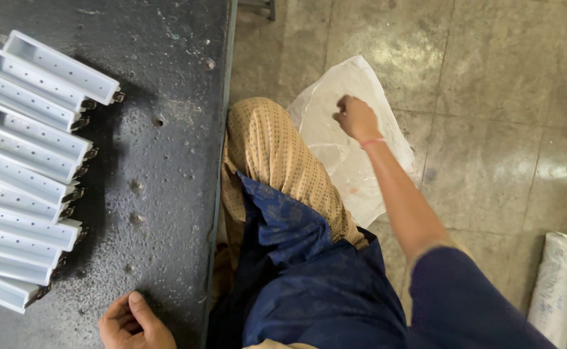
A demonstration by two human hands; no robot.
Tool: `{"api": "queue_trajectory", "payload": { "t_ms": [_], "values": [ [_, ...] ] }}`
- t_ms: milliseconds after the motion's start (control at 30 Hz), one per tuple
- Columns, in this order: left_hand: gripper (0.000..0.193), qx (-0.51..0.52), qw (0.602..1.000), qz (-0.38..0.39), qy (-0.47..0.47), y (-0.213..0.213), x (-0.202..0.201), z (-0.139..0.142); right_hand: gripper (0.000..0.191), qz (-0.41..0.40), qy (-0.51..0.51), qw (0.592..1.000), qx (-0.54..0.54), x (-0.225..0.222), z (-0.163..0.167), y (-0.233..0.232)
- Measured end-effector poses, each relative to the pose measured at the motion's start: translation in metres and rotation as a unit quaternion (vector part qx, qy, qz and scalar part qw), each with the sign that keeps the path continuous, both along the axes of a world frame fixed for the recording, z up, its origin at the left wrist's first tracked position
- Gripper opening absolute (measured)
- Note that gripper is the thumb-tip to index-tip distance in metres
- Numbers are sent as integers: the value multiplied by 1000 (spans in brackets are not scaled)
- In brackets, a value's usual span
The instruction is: The person sits on the floor and wraps individual white plastic rectangular parts in clear plastic bags. They pick up a part, slide it into a bag, and place the wrapped item into a blue crate. The process is repeated for several parts.
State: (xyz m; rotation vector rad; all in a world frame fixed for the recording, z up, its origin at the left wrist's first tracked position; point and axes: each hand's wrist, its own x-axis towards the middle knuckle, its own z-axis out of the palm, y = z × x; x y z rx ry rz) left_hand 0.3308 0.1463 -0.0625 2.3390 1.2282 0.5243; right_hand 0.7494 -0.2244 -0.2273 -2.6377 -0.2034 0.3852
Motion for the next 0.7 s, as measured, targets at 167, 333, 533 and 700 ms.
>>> {"api": "queue_trajectory", "payload": {
  "t_ms": [167, 333, 533, 700],
  "values": [
    [18, 6, 999, 19, -25, -16, 10, 18, 27, -33, 0, 986, 163, 5, -23, 48],
    [14, 20, 998, 1, -53, -18, 14, 26, 7, -243, 108, 873, 410, -3, 2, 21],
    [16, 6, 999, -18, -46, -13, 13, 26, 6, -277, 185, 760, 558, -18, 47, -40],
    [14, 9, 999, -8, -45, -16, 11, 32, 4, -272, 202, 745, 575, -18, 59, -40]
  ]
}}
